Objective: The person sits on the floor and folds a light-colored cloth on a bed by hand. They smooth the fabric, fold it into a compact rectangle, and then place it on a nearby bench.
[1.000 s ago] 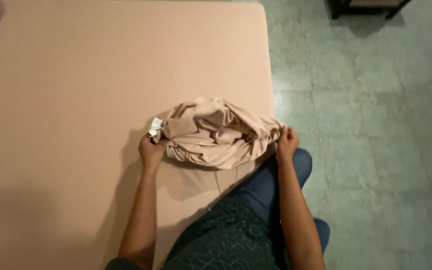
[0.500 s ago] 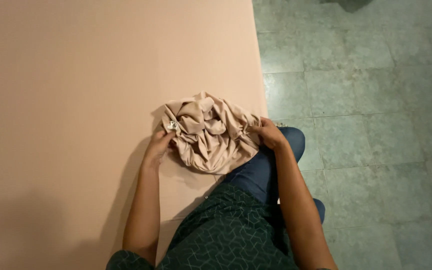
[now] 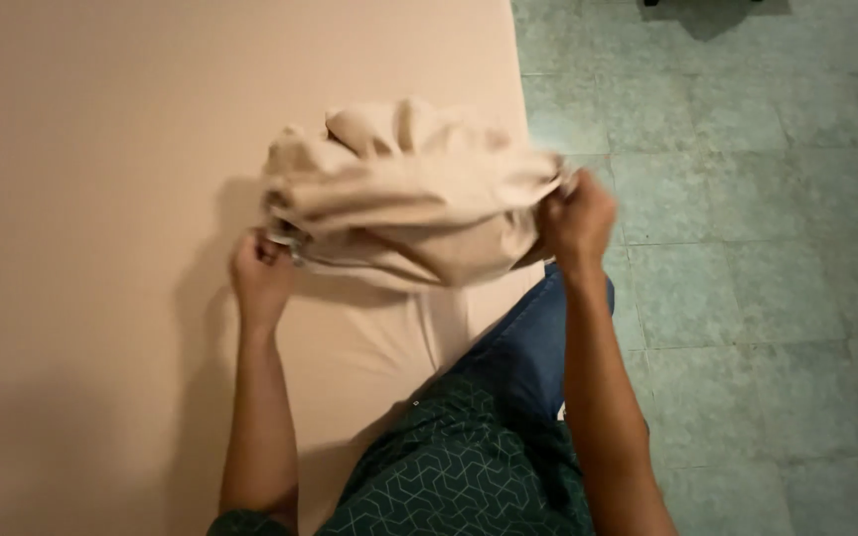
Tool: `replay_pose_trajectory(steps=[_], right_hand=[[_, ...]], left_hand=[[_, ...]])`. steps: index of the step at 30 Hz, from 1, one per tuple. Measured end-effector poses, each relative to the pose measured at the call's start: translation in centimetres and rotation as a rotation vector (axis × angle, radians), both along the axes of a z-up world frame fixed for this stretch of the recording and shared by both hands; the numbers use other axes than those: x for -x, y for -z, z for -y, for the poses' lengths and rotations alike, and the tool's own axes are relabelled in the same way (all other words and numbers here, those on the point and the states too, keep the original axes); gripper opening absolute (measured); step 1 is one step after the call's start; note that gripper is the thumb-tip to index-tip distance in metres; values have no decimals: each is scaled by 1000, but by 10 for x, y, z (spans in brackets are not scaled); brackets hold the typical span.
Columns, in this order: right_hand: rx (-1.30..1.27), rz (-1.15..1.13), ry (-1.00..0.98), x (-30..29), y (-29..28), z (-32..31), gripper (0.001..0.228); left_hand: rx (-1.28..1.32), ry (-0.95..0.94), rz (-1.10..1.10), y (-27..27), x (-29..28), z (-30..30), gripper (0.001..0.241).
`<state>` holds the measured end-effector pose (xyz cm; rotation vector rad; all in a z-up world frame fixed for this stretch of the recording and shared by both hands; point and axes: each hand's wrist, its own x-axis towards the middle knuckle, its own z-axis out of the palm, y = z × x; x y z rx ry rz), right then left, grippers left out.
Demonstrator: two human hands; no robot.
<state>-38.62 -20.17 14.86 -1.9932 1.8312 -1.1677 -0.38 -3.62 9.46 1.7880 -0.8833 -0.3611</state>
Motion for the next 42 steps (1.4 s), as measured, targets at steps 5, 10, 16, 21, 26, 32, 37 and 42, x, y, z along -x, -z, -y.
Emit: replay_pose_trajectory(steps=[5, 10, 16, 21, 26, 32, 37, 42], right_hand=[[-455, 251, -288, 10, 85, -24, 25], [-605, 799, -296, 12, 110, -52, 21], [-250, 623, -153, 35, 94, -37, 8], [230, 572, 200, 79, 65, -12, 32], [50, 767, -66, 87, 66, -18, 20], [-317, 1014, -172, 70, 29, -45, 19], [-367, 787, -256, 87, 16, -50, 16], [-422, 663, -559, 106, -46, -81, 52]], left_hand=[[-115, 126, -139, 120, -5, -13, 16], [26, 244, -481, 58, 18, -31, 56], [44, 386, -573, -15, 6, -30, 56], [60, -190, 251, -40, -9, -29, 40], [98, 40, 44, -43, -14, -42, 31], [77, 401, -381, -33, 2, -56, 29], [182, 143, -191, -58, -1, -69, 29], [193, 40, -36, -116, 0, -96, 26]])
